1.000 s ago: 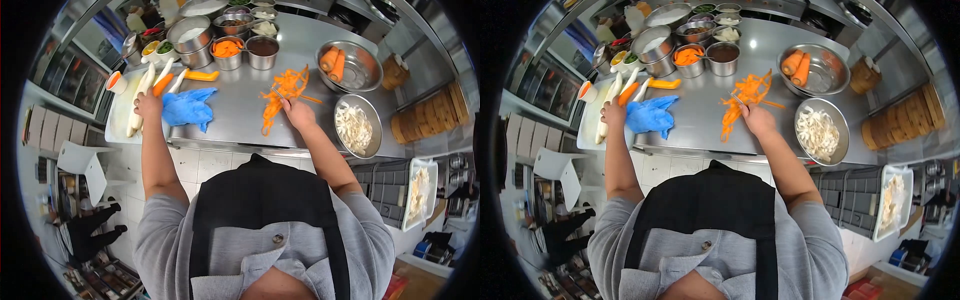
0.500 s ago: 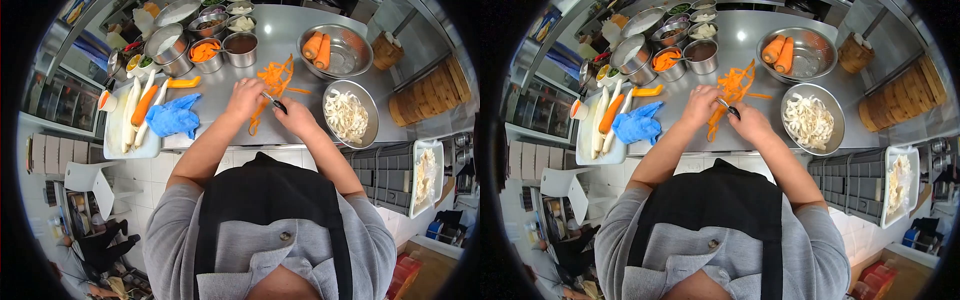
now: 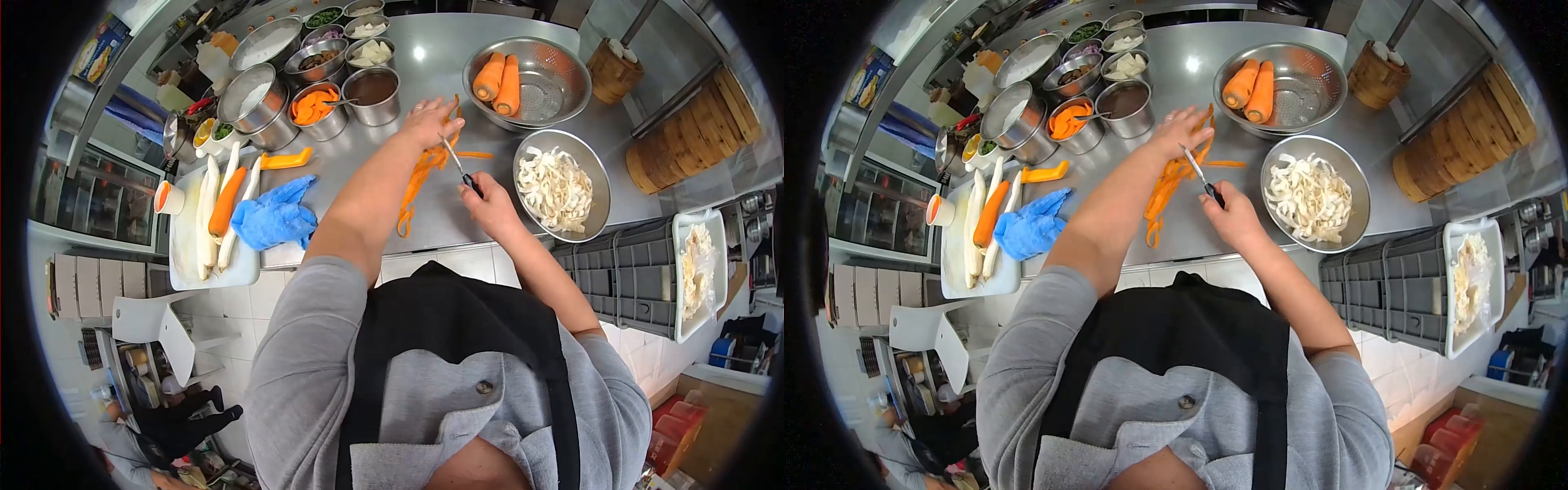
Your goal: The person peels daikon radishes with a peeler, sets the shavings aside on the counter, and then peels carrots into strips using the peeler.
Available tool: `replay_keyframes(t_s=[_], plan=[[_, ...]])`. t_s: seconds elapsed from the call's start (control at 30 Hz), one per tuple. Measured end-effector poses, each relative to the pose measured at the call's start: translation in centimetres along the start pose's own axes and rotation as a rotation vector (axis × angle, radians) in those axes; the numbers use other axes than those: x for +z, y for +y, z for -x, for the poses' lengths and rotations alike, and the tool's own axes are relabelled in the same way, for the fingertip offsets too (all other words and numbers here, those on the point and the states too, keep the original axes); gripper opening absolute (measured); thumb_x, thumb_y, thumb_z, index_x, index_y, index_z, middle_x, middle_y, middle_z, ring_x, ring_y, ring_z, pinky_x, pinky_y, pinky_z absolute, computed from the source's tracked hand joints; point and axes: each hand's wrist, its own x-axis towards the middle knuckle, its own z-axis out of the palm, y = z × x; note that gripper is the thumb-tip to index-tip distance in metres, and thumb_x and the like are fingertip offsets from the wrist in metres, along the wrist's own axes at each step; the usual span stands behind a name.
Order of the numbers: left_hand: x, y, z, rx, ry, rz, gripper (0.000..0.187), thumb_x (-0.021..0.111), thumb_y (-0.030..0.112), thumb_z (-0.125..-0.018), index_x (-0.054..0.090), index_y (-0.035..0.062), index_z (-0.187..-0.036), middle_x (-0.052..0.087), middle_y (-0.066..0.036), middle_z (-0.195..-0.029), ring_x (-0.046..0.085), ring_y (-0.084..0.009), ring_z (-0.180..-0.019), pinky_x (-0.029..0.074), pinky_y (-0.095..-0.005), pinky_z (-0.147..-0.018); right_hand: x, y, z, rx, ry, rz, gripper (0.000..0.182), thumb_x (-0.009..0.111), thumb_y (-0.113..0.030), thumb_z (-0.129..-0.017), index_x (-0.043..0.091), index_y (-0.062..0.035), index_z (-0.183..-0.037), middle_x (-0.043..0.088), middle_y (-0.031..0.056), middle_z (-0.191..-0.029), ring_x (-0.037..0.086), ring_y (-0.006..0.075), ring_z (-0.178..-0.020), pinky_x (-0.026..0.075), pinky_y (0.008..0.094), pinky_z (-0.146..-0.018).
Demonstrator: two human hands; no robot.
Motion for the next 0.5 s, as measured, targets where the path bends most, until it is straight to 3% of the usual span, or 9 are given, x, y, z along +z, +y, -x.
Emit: replay_keyframes(t_s=[0.1,0.23,0.3,0.4,0.5], plan=[[1.1,-0.3,0.6,0.073,-0.136,-0.014,0.053,0.048,0.048,-0.093,0.05,0.0138,-0.134,0.042,-0.009,-0.144,0.033,-0.0311,-0.135,0.029,-0.0402,-0.11,-0.7,-0.7,0.1,0.098,-0.017,-0.128,0.025,0.061,-0.024,-0.09,0.054,0.0,-0.09,0.051,0.0043,-0.064,0.047,0.0117,-0.057,0.041,0.03,-0.054],[-0.6,-2.2,5.7,0.213,-0.287,-0.008,0.055,0.051,0.047,-0.091,0.051,0.0125,-0.133,0.044,-0.01,-0.142,0.035,-0.0309,-0.133,0.031,-0.0386,-0.109,-0.7,-0.1,0.6,0.072,-0.004,-0.14,0.024,0.06,-0.024,-0.09,0.054,-0.0011,-0.089,0.05,0.0015,-0.063,0.045,0.0098,-0.053,0.039,0.0279,-0.05],[-2.1,-2.2,11.3,0.259,-0.208,0.03,0.062,0.061,0.05,-0.083,0.052,0.0125,-0.132,0.044,-0.01,-0.14,0.037,-0.03,-0.132,0.03,-0.0441,-0.109,-0.8,0.0,1.1,0.086,-0.025,-0.15,0.023,0.06,-0.024,-0.09,0.054,-0.0012,-0.089,0.049,0.0015,-0.063,0.045,0.0098,-0.053,0.039,0.0278,-0.05],[-3.9,-0.8,17.4,0.389,-0.187,-0.157,0.072,0.07,0.053,-0.072,0.054,0.0115,-0.129,0.042,-0.012,-0.14,0.036,-0.0296,-0.132,0.027,-0.0538,-0.108,-0.4,0.7,1.5,0.106,-0.056,-0.158,0.023,0.06,-0.024,-0.09,0.054,-0.0015,-0.088,0.049,0.001,-0.063,0.045,0.0091,-0.053,0.039,0.0275,-0.05],[-1.8,-1.6,18.8,0.326,-0.105,-0.176,0.078,0.072,0.059,-0.066,0.053,0.017,-0.13,0.035,-0.01,-0.144,0.029,-0.0294,-0.136,0.023,-0.0623,-0.106,0.2,0.8,1.6,0.112,-0.062,-0.133,0.023,0.06,-0.023,-0.09,0.054,-0.0017,-0.089,0.05,0.0008,-0.064,0.045,0.0085,-0.054,0.039,0.0272,-0.05]])
